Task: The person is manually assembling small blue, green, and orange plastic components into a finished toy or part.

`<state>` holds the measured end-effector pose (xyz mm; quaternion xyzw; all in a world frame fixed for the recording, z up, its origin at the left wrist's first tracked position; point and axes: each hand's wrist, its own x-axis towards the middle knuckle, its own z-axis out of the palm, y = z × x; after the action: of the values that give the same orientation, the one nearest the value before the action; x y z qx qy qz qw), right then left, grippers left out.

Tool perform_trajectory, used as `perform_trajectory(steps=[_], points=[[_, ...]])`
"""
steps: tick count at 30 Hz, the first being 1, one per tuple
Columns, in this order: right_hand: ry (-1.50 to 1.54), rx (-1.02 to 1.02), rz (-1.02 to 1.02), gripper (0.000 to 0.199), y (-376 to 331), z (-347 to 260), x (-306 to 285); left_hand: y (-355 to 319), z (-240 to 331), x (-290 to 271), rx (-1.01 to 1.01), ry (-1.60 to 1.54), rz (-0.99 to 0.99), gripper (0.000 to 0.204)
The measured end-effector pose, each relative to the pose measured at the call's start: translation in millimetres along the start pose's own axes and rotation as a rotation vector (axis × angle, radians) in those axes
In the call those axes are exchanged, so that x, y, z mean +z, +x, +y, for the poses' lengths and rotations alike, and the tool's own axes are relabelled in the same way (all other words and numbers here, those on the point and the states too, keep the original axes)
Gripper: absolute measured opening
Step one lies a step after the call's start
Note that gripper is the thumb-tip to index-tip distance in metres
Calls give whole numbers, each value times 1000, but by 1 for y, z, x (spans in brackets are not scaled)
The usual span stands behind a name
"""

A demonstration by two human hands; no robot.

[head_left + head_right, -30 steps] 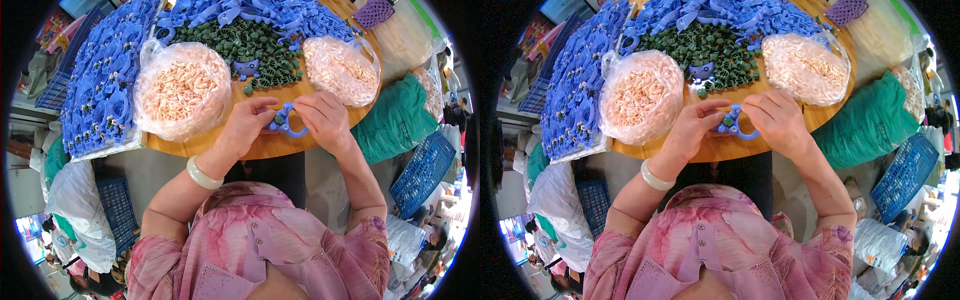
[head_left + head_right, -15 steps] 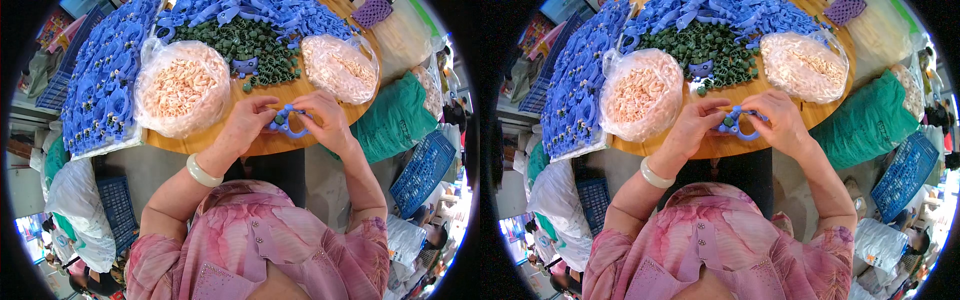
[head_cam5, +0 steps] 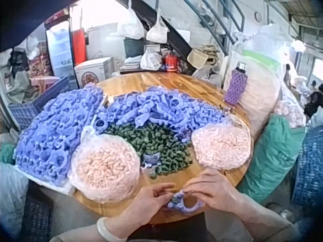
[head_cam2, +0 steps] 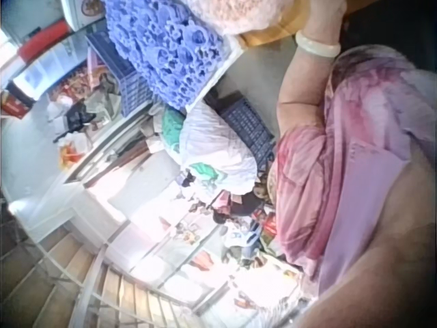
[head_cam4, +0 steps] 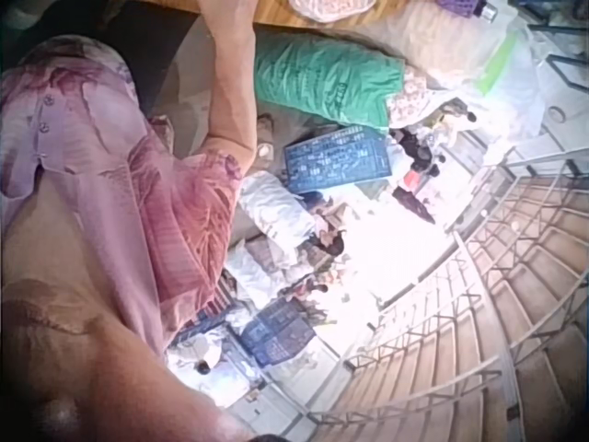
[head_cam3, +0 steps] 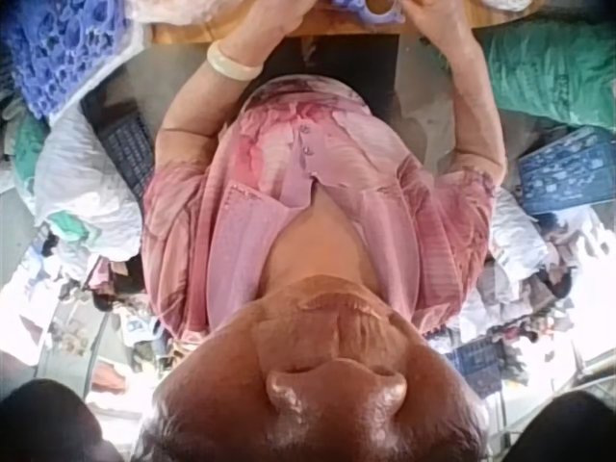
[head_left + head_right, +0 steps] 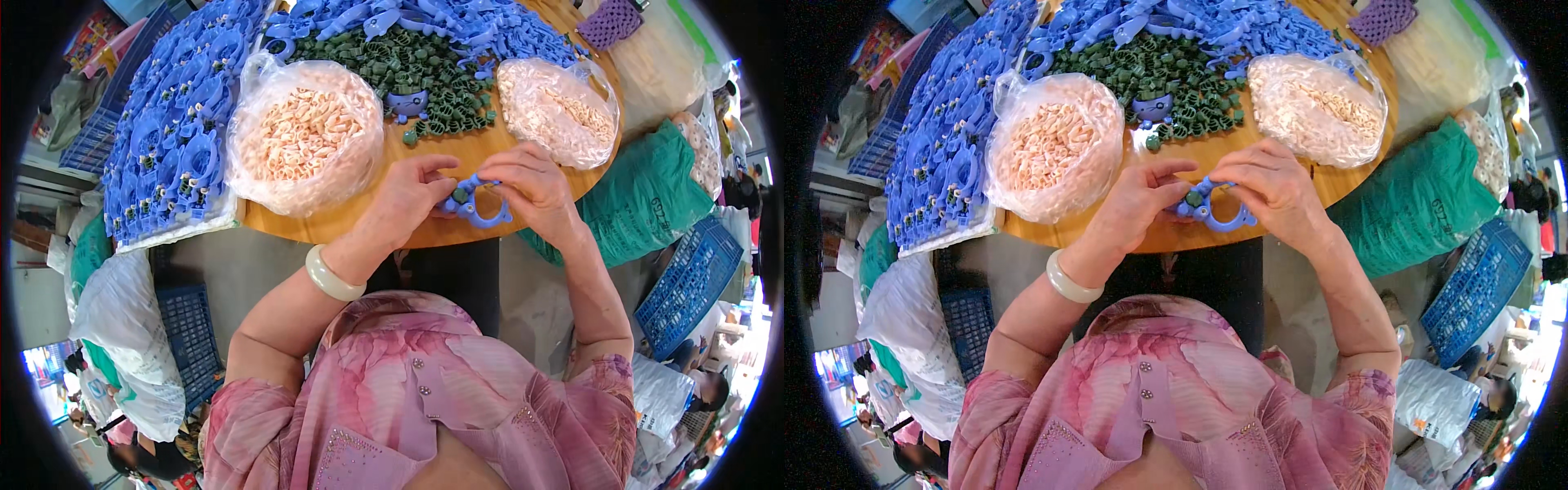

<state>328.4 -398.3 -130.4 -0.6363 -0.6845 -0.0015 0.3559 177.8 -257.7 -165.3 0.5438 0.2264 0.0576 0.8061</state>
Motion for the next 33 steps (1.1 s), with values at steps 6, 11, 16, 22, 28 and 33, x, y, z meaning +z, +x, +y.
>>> perform_trajectory(steps=[6, 11, 16, 22, 28, 33], points=[[-38, -33, -26, 31, 0, -2, 0, -2, 0, 1, 50, 12, 10, 31], [-103, -35, -41, 29, 0, -5, 2, 1, -4, 2, 162, 109, 53, 31], [-48, -11, -3, 27, 1, -5, 5, 1, -3, 5, 202, 198, 85, 31], [-73, 37, 64, 19, -1, -3, 9, 3, -2, 8, 286, 257, 86, 33], [53, 86, -28, 17, 17, -2, -5, 7, -3, 3, 233, 158, 48, 35], [-22, 286, 26, 11, 52, 38, -30, 10, -5, -2, 197, 123, 74, 33]])
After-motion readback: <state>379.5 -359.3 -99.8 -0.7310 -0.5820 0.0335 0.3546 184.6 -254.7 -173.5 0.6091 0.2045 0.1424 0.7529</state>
